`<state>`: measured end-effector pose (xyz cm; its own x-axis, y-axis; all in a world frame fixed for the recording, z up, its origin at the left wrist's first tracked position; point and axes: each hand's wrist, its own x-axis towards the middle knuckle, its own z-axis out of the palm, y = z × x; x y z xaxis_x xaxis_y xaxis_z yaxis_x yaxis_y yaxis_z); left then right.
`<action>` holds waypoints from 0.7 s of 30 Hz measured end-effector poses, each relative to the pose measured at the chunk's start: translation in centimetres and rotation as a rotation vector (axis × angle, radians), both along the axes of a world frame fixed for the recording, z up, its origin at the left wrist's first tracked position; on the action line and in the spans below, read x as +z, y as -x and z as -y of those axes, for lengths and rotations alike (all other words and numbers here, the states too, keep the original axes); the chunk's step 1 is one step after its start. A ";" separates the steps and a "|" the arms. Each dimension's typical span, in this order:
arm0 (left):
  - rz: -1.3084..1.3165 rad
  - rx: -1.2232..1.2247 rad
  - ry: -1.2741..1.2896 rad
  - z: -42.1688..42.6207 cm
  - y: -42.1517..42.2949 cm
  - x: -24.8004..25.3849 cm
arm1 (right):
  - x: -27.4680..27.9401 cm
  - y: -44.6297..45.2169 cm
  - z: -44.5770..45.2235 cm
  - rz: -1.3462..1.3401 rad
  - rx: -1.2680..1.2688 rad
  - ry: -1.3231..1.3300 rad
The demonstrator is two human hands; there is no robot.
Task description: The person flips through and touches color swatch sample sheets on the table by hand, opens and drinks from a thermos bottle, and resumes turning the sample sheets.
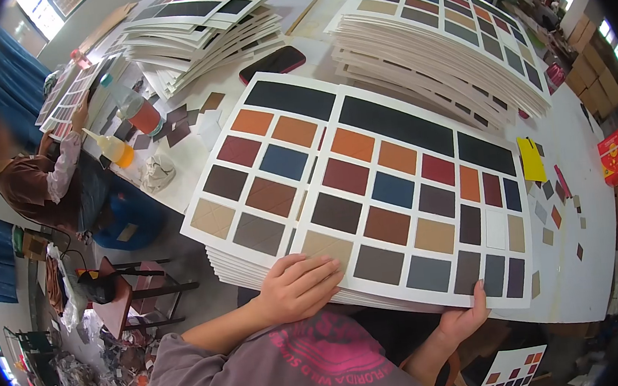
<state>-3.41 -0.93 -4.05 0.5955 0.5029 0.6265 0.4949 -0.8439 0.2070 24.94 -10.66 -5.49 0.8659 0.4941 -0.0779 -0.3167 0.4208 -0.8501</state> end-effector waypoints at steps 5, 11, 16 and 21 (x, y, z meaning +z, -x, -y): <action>-0.026 0.009 0.012 0.1 0.2 -0.1 | 0.3 0.2 -0.1 0.005 0.001 -0.001; -0.030 0.011 0.013 0.2 0.2 0.0 | 0.1 -0.1 0.1 0.004 0.004 -0.006; -0.030 0.010 0.014 -0.1 0.5 -0.5 | -0.7 0.0 0.0 -0.009 0.002 -0.012; -0.028 0.008 0.010 -0.1 0.5 -0.3 | -0.4 0.1 -0.1 -0.010 -0.009 0.000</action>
